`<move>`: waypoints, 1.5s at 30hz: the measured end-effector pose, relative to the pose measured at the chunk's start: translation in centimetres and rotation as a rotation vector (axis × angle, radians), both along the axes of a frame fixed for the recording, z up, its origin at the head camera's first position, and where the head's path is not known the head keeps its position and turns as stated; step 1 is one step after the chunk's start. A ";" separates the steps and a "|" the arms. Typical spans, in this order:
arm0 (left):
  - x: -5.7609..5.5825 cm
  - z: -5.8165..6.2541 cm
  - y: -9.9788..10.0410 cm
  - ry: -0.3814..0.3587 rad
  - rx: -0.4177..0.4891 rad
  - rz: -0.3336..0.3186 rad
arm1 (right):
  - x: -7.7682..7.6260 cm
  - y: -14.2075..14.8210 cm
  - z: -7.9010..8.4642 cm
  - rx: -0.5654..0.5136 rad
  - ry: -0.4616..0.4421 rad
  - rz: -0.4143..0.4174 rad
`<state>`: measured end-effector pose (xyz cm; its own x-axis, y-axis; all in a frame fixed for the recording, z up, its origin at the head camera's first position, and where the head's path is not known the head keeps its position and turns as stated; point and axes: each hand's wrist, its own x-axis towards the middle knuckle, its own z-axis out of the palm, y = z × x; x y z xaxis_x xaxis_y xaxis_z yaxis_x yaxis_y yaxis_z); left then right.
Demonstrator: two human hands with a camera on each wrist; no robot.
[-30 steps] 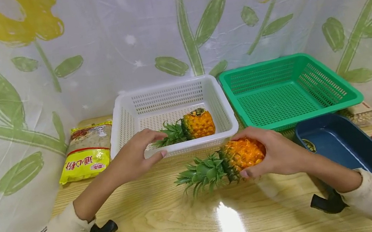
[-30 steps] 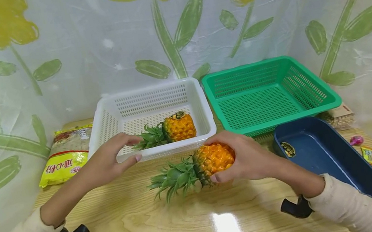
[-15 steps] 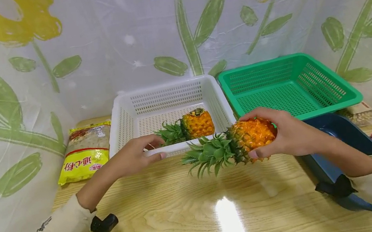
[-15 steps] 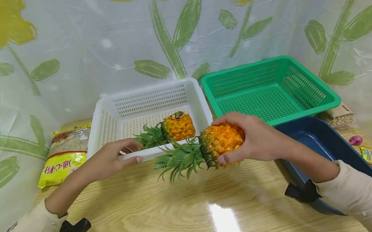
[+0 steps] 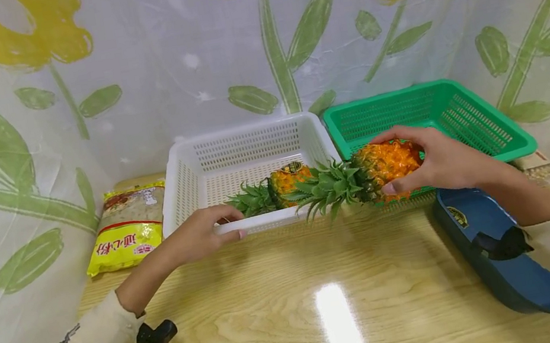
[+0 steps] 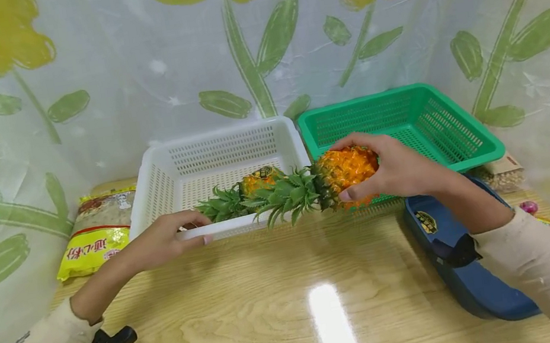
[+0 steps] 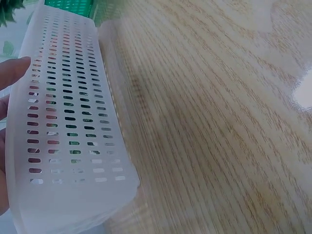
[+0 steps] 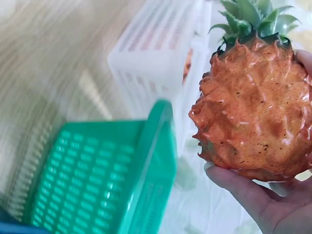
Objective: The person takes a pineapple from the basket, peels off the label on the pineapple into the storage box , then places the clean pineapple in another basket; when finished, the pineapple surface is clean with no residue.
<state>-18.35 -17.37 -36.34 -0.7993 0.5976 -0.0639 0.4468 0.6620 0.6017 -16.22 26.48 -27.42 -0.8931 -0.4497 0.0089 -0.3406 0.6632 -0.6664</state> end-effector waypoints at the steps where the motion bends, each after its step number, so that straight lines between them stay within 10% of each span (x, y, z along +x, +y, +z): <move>1: 0.0 0.0 0.0 0.002 -0.002 0.001 | -0.3 0.2 0.1 0.004 -0.008 -0.016; 20: 0.0 -0.2 -0.2 0.006 0.008 -0.010 | -6.5 6.9 0.9 0.026 -0.029 -0.052; 45: 0.1 -0.2 -0.3 0.006 0.000 -0.009 | -13.1 12.6 0.0 0.321 -0.143 -0.135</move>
